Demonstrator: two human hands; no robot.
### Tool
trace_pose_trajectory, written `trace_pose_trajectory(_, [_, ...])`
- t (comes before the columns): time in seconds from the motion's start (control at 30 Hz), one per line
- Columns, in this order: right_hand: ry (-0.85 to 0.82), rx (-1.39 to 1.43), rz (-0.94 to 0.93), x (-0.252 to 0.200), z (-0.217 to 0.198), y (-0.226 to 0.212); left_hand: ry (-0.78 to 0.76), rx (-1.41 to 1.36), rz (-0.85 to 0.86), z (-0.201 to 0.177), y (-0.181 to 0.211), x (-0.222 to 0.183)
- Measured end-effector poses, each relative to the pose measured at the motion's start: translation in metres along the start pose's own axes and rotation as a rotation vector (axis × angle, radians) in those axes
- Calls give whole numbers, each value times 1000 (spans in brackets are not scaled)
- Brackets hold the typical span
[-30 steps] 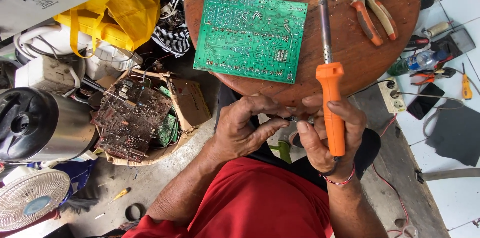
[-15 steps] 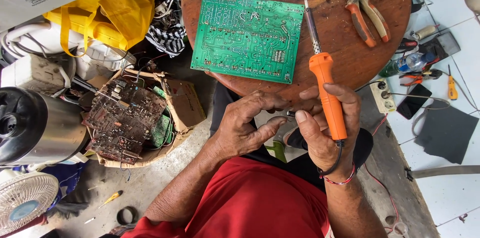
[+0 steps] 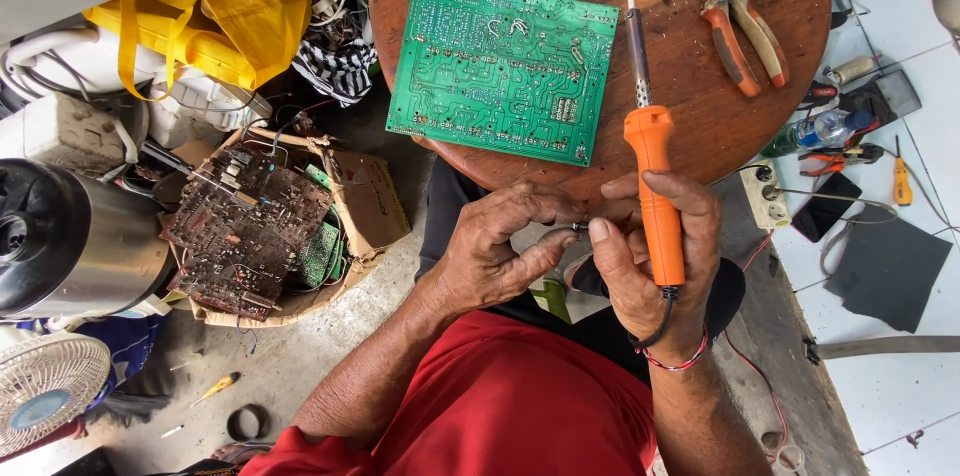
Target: Desoldering electronic components from a printed circuit board using a soldering iron and pliers.
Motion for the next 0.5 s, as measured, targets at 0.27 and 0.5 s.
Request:
trace_pose_trajectory(0.27, [12, -19, -28, 1, 0, -3, 19, 48, -4, 3, -5, -4])
trace_pose_trajectory(0.5, [20, -41, -53, 0, -7, 5, 8, 9, -65, -3, -15, -7])
Point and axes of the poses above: each hand's wrist, its own x-axis towards the middle knuckle, its own z-axis out of the palm, y = z × x, the point moved 1 cm from there along x, towards the middle knuckle, and after that the axes turned 5 degrees about y, right-handed, at the moved point
